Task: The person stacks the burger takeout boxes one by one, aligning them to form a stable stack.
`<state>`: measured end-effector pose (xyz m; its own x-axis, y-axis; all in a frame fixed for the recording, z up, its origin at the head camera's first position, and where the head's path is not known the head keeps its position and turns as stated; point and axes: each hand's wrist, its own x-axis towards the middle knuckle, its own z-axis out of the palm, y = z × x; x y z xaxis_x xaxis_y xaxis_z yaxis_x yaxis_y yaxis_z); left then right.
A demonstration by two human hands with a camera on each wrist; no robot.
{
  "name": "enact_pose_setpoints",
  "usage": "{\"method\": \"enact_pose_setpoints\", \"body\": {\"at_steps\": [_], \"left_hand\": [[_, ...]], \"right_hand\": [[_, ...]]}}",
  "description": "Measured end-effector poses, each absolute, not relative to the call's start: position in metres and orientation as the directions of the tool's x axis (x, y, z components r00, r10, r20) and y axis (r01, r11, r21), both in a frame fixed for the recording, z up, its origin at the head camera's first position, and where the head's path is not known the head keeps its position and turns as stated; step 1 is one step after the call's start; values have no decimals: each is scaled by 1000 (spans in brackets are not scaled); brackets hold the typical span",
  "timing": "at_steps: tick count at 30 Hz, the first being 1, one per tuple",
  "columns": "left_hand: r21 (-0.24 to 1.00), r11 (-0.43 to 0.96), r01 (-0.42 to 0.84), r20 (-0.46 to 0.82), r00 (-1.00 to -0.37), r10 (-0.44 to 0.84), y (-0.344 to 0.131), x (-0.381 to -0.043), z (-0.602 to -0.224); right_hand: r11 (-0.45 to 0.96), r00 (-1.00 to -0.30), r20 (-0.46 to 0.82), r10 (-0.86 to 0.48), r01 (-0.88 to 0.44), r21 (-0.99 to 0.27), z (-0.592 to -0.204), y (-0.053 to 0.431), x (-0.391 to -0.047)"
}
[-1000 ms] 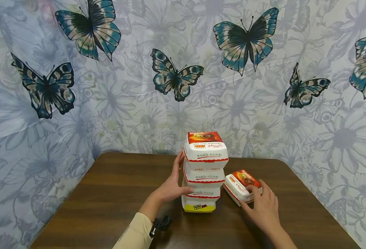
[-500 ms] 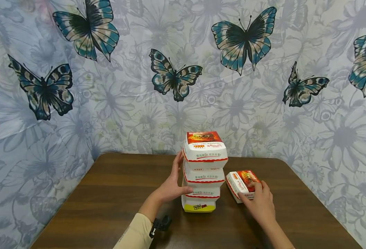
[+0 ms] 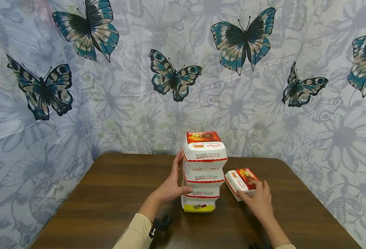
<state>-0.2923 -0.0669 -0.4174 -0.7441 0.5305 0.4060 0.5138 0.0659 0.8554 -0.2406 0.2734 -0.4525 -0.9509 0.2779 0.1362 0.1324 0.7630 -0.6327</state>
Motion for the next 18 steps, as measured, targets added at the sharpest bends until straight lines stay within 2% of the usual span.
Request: {"method": "enact_pose_setpoints", "body": {"at_steps": [3,9,18], "left_hand": [[855,68,515,407,-746,527,-68,-292,-419],[857,77,510,401,-753,522,-69,-291,-418],[852,78,517,408,-750,520,-69,-290,-415]], "right_hand": [[750,-947,140,288,133,-647,-456,273,-243],[746,-919,231,320,94,-660,-459,271,-243],[720,-906,276,320,43,-693,-449,273,-239]]}}
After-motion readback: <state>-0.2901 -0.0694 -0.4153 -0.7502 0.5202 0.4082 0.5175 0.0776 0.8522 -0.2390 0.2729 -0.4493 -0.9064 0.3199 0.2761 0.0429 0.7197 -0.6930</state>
